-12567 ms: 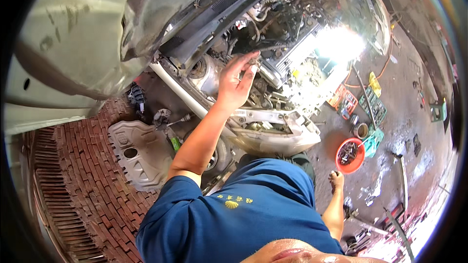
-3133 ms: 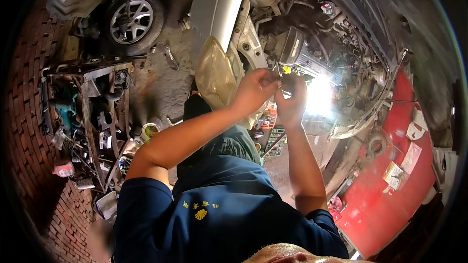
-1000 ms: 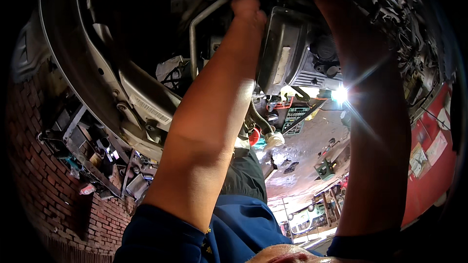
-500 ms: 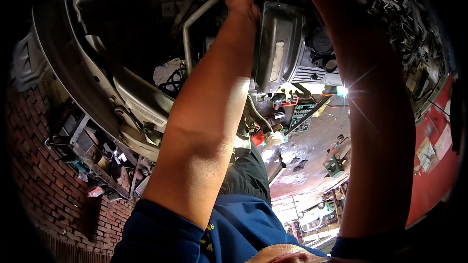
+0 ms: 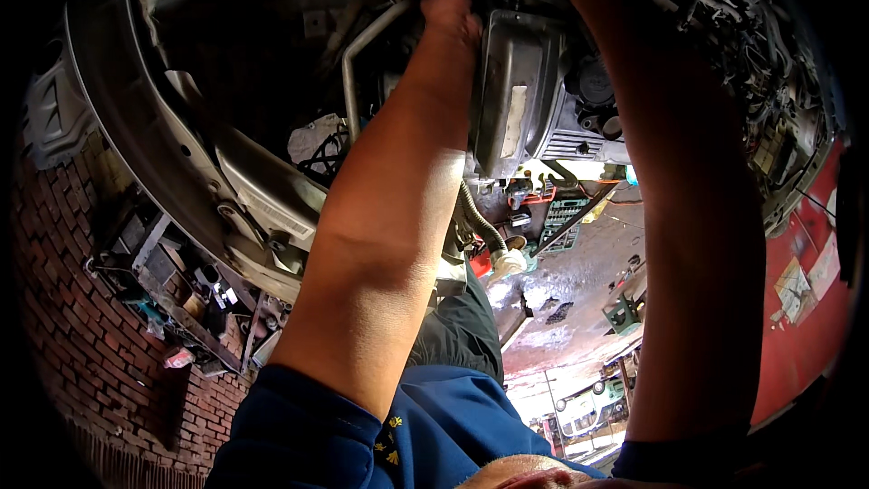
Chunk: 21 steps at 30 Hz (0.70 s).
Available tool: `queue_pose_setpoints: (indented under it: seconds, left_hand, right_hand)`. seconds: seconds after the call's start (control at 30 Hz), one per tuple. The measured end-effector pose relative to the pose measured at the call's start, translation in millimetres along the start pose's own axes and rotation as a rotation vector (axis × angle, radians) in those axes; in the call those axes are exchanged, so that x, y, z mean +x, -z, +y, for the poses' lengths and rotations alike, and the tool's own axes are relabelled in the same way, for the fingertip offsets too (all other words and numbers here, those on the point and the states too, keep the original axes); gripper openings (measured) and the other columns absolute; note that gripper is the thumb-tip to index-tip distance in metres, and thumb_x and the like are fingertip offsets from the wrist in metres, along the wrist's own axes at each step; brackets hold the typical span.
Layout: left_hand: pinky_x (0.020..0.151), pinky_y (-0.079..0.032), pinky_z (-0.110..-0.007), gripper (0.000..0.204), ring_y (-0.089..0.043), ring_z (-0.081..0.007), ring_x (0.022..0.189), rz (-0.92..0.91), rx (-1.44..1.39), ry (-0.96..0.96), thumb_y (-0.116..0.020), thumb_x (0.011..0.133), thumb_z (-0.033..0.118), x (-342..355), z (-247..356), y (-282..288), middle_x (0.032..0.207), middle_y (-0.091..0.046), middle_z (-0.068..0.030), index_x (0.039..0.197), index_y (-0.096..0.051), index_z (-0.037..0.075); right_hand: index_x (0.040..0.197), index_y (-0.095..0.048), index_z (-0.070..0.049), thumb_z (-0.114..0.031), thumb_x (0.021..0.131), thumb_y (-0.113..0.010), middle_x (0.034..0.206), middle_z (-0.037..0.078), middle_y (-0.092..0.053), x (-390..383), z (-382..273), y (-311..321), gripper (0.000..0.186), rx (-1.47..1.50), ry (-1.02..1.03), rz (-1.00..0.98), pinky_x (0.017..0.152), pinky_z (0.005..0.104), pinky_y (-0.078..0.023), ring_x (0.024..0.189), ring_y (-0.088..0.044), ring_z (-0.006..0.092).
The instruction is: The person works on a car engine with the hood open, using a wrench to tighten bolts and adjusting components within the engine bay. The person reaches into the engine compartment, manipulates hoses and parts, and uses tools to secure connections.
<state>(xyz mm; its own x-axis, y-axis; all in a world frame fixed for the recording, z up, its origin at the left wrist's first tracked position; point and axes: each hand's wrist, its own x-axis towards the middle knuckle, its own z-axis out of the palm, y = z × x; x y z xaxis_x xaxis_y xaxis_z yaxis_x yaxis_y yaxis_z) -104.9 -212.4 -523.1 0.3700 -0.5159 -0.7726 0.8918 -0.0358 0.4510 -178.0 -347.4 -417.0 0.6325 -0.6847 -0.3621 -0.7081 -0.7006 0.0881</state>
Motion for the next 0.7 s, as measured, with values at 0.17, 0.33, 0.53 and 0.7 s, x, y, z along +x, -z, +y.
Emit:
queue_pose_setpoints:
  seconds: [0.17, 0.33, 0.53, 0.7]
  left_hand:
    - [0.061, -0.059, -0.037, 0.03, -0.07, -0.0197, 0.077, 0.015, 0.092, 0.056, -0.067, 0.098, 0.019, -1, 1, -3, 0.098, -0.073, -0.0079, 0.124, -0.071, 0.003]
    - [0.067, -0.057, -0.04, 0.056, -0.069, -0.0236, 0.077, -0.06, 0.142, 0.03, -0.083, 0.092, 0.043, 10, -5, 2, 0.098, -0.073, -0.0099, 0.127, -0.068, 0.001]
    - [0.062, -0.053, -0.038, 0.046, -0.064, -0.0209, 0.073, -0.006, 0.172, 0.02, -0.082, 0.091, 0.037, 26, -7, 2, 0.093, -0.071, -0.0063, 0.121, -0.07, 0.003]
    - [0.049, -0.04, -0.031, 0.018, -0.052, -0.0127, 0.061, 0.209, 0.158, 0.107, -0.078, 0.092, 0.021, 13, -12, -15, 0.075, -0.065, 0.001, 0.105, -0.076, 0.008]
  right_hand:
    - [0.1, -0.081, -0.008, -0.024, 0.091, -0.059, 0.106, 0.018, -0.079, -2, 0, 1, 0.029, -0.005, 0.005, 0.026, 0.088, 0.0511, -0.061, 0.098, -0.077, 0.0357]
    - [0.1, -0.081, -0.009, -0.023, 0.092, -0.057, 0.107, 0.018, -0.079, 1, 4, -6, 0.029, -0.022, 0.044, 0.1, 0.088, 0.0514, -0.061, 0.098, -0.077, 0.0346]
    - [0.108, -0.08, -0.008, -0.022, 0.095, -0.054, 0.115, 0.018, -0.077, -1, -4, 5, 0.032, 0.029, -0.044, -0.02, 0.094, 0.0513, -0.059, 0.107, -0.075, 0.0349]
    - [0.113, -0.079, -0.007, -0.02, 0.096, -0.052, 0.12, 0.018, -0.076, -4, 1, 8, 0.034, 0.012, -0.04, -0.025, 0.099, 0.0515, -0.058, 0.113, -0.074, 0.0349]
